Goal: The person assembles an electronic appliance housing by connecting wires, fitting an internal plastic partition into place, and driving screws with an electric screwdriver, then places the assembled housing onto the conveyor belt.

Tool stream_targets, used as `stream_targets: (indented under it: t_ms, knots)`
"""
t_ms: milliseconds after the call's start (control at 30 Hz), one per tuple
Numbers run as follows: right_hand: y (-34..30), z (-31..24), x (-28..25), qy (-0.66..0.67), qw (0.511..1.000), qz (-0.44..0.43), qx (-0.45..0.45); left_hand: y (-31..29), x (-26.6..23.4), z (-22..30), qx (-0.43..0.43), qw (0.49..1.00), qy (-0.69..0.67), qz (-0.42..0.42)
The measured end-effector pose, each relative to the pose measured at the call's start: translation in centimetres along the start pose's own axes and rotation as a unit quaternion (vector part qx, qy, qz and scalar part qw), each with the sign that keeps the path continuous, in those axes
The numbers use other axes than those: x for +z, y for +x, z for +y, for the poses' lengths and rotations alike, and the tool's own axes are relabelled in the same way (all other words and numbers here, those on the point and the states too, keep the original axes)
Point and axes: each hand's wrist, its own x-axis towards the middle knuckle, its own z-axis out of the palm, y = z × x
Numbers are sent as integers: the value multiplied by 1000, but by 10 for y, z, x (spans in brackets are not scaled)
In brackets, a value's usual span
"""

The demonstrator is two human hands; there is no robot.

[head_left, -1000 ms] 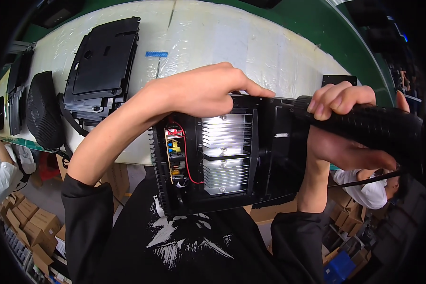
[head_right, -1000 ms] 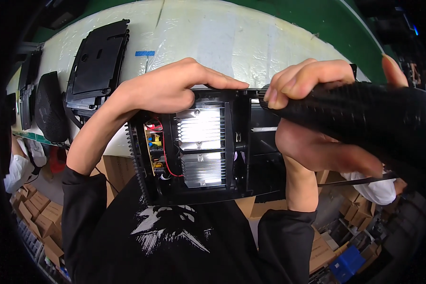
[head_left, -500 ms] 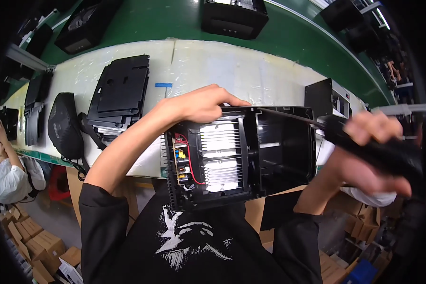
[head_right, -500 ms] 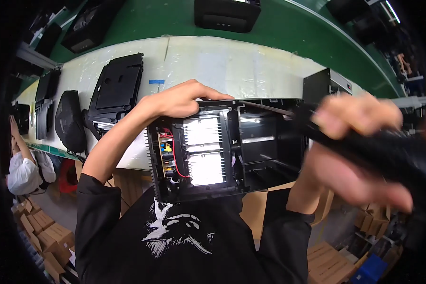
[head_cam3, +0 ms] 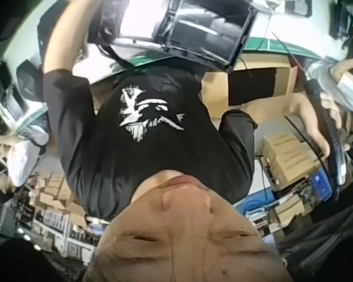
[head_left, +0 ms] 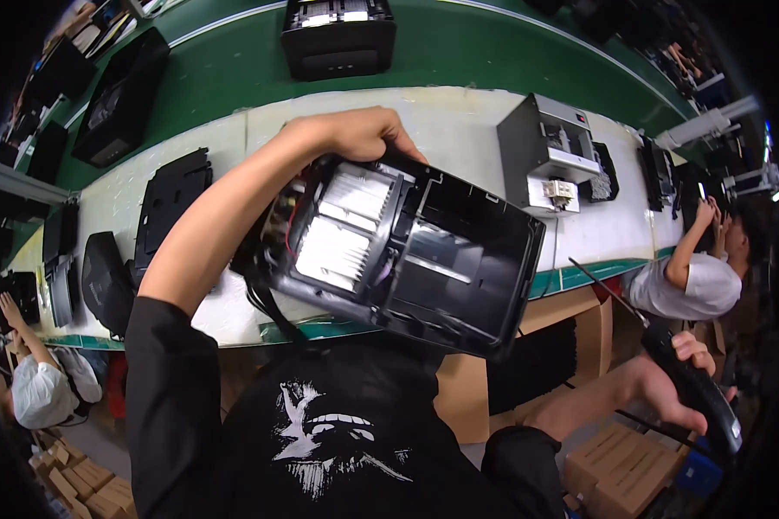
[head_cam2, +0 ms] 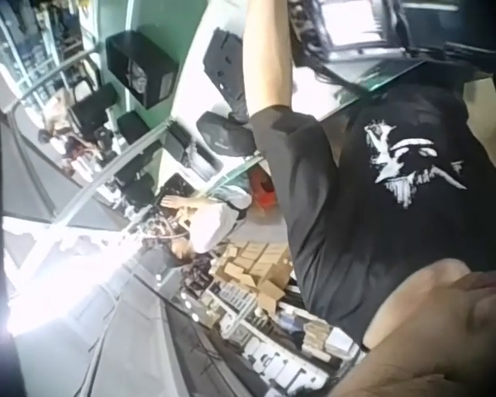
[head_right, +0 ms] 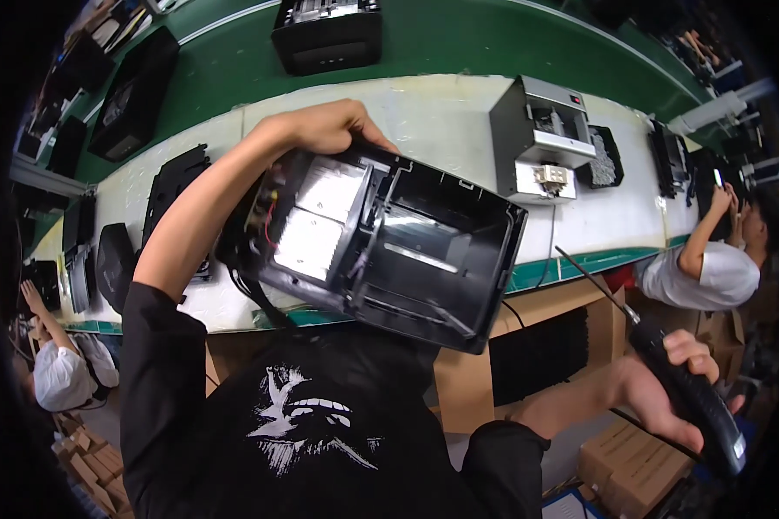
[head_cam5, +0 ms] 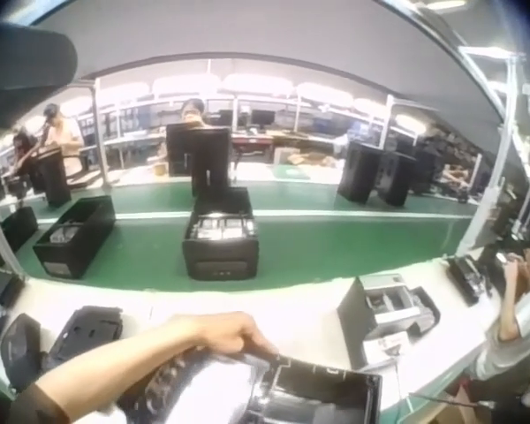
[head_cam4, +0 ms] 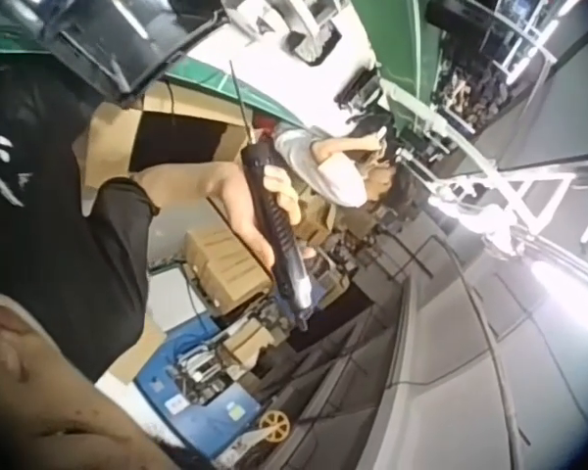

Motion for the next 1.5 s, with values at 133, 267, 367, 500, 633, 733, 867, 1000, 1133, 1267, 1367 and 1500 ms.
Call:
stream_targets:
  t_ms: [133, 267, 367, 500, 633, 733, 867, 1000, 1133, 1267, 1367, 1500]
  knots:
    - [-3, 39, 9, 118, 993, 19, -9, 47, -12, 8, -31, 999, 41, -9]
    - [-5, 76, 16, 247, 963, -89, 55, 68, -3, 24, -9, 980, 186, 70]
    - [-8, 86, 28, 243, 966, -59, 59, 61, 59, 35, 189, 891, 248, 329]
    - [-17, 112, 51, 208, 975, -61, 52, -10, 169, 102, 94, 951, 62, 288]
    - [-22, 123, 53, 210, 966, -105, 110, -21, 226, 122, 37, 963, 160, 213]
    - [-30, 131, 60, 221, 957, -128, 138, -16, 242, 109, 27, 938, 245, 242]
    - [-34, 133, 63, 189, 959, -149, 149, -18, 239, 103, 43, 932, 250, 261]
    - [-20, 144, 77, 273, 908, -219, 229, -21, 238, 102, 46, 935, 238, 259]
    - [6, 153, 125, 191, 909, -244, 280, -35, 234, 103, 70, 936, 241, 249]
    - [6, 145, 174, 126, 930, -286, 191, -71, 222, 96, 113, 951, 205, 201]
    - [4, 146, 188, 110, 924, -321, 178, -106, 210, 81, 149, 956, 189, 170]
    - [-8, 148, 185, 91, 917, -330, 204, -143, 192, 70, 133, 956, 186, 185]
